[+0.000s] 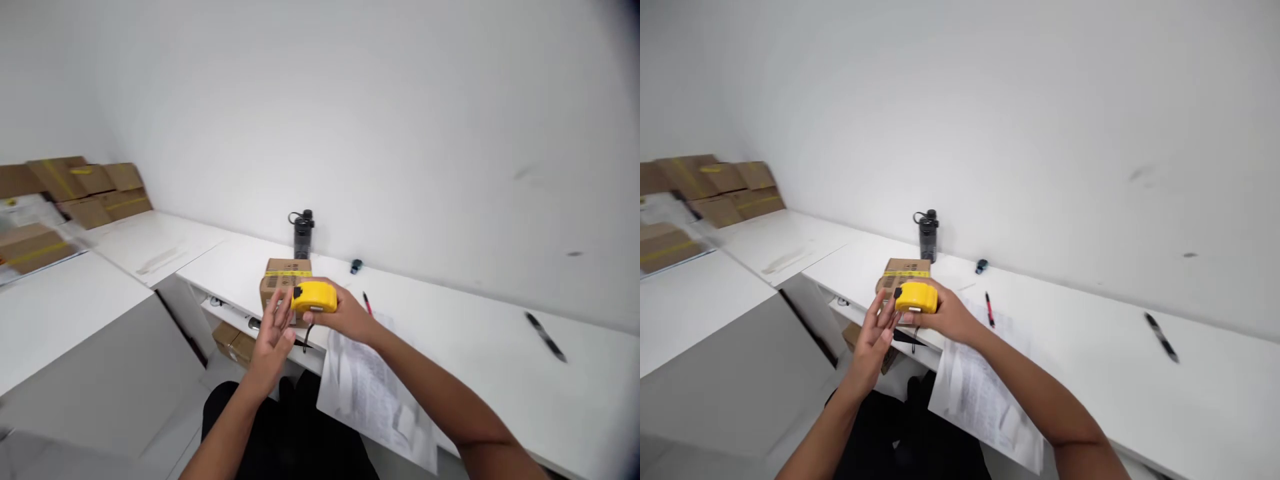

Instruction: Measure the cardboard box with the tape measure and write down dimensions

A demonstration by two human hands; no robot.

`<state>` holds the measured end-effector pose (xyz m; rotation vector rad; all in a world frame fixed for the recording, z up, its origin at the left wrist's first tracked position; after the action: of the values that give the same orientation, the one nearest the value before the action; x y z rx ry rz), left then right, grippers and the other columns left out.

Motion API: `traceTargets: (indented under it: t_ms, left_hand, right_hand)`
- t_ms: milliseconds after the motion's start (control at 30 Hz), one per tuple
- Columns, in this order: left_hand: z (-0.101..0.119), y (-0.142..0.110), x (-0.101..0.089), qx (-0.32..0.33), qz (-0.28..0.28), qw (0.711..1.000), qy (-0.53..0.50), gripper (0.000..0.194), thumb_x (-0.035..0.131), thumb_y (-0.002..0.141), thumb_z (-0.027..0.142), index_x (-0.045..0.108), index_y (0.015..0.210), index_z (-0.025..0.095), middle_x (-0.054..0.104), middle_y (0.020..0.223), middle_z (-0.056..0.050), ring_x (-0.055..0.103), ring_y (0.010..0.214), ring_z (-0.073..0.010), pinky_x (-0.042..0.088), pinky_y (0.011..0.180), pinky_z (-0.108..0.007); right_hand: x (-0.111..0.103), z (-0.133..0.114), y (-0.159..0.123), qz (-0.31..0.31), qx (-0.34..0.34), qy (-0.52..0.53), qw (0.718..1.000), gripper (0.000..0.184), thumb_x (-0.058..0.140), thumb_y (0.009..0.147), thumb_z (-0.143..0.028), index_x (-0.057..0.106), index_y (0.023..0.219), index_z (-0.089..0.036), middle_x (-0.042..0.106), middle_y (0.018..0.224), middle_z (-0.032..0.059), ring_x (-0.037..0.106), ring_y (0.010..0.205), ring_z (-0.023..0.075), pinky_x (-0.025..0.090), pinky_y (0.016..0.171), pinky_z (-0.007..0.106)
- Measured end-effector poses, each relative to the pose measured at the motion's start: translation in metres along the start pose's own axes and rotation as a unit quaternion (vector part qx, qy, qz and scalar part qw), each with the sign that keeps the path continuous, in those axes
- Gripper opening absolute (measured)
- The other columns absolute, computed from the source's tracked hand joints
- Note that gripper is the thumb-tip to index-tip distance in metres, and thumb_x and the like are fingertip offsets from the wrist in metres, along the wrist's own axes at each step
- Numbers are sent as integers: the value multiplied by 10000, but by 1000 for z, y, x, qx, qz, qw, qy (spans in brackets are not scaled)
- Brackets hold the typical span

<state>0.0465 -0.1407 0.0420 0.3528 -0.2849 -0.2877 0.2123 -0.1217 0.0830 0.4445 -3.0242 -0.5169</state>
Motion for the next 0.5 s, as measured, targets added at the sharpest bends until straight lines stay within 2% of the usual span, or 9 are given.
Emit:
traceTargets:
  t_ms: [33, 100, 167, 200, 267, 333, 367, 433, 500]
  left_hand:
    - [-10, -3, 6, -8, -5, 1000, 0, 793, 714, 750, 483, 360, 1442, 323, 380, 1504, -71, 308, 1406, -285, 340, 1121, -383]
    - [-32, -5, 17, -34, -24, 999, 12, 778, 753, 702, 486, 445, 1387, 283, 473, 1434, -99, 403, 1349, -302, 383, 1083, -387]
    - [-54, -4, 28, -66, -35, 997, 31, 636, 750, 693, 505, 587, 1238, 218, 602, 1282, -118, 542, 1211, -308, 442, 1013, -387]
    - [-63, -3, 33, -82, -31, 995, 37, 563, 732, 707, 515, 633, 1158, 194, 653, 1189, -115, 598, 1122, -297, 468, 969, -381]
    - [-79, 0, 42, -111, -9, 993, 27, 480, 690, 747, 522, 664, 1078, 174, 696, 1060, -98, 647, 989, -260, 498, 894, -359]
    - [-91, 3, 50, -141, 22, 990, -6, 462, 673, 767, 510, 657, 1084, 174, 701, 1028, -85, 655, 942, -232, 511, 848, -335]
    - [-97, 5, 54, -156, 31, 987, -23, 463, 680, 762, 502, 653, 1085, 172, 701, 1024, -84, 658, 930, -224, 515, 831, -327]
    - [-108, 12, 62, -181, 35, 982, -42, 462, 696, 747, 494, 652, 1065, 161, 704, 1002, -86, 664, 899, -214, 521, 802, -317]
    - [-119, 23, 71, -197, 26, 979, -41, 452, 700, 738, 497, 654, 1026, 152, 709, 955, -84, 669, 861, -206, 521, 780, -315]
  right_hand:
    - [-2, 6, -15, 12, 5, 22, 1000, 600, 819, 647, -368, 560, 1174, -248, 656, 1083, 41, 632, 974, 207, 510, 854, 345]
    - [-7, 24, -42, 21, 39, 56, 997, 587, 779, 690, -456, 536, 1181, -245, 662, 918, 14, 633, 755, 145, 516, 696, 278]
    - [-16, 44, -62, -9, 87, 73, 993, 622, 658, 764, -594, 482, 1235, -228, 618, 722, -25, 517, 497, 86, 423, 489, 215]
    - [-22, 52, -70, -36, 109, 68, 991, 651, 560, 800, -661, 454, 1264, -216, 598, 668, -34, 464, 433, 77, 363, 435, 205]
    - [-46, 65, -77, -69, 131, 11, 989, 685, 333, 864, -724, 460, 1271, -188, 619, 674, -1, 494, 442, 101, 356, 440, 220]
    - [-84, 73, -72, -18, 139, -136, 981, 667, 201, 919, -675, 542, 1205, -177, 677, 824, 69, 605, 610, 147, 439, 567, 264]
    - [-107, 76, -66, 43, 145, -235, 960, 621, 207, 945, -626, 575, 1173, -182, 687, 921, 91, 635, 722, 166, 460, 658, 283]
    - [-150, 82, -50, 164, 188, -422, 872, 479, 323, 961, -529, 552, 1232, -208, 659, 1125, 111, 632, 941, 204, 444, 805, 310]
    - [-180, 93, -29, 196, 231, -470, 829, 467, 436, 938, -437, 492, 1306, -155, 646, 1152, 180, 611, 1036, 277, 427, 835, 361]
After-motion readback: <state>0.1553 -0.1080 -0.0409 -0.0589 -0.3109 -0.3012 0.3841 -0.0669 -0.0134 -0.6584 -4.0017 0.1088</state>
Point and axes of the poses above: each hand's wrist, its own y-axis towards the middle knuckle, its own x-axis out of the palm, z = x × y, the point moved 3 cm from there along y, towards the middle knuckle
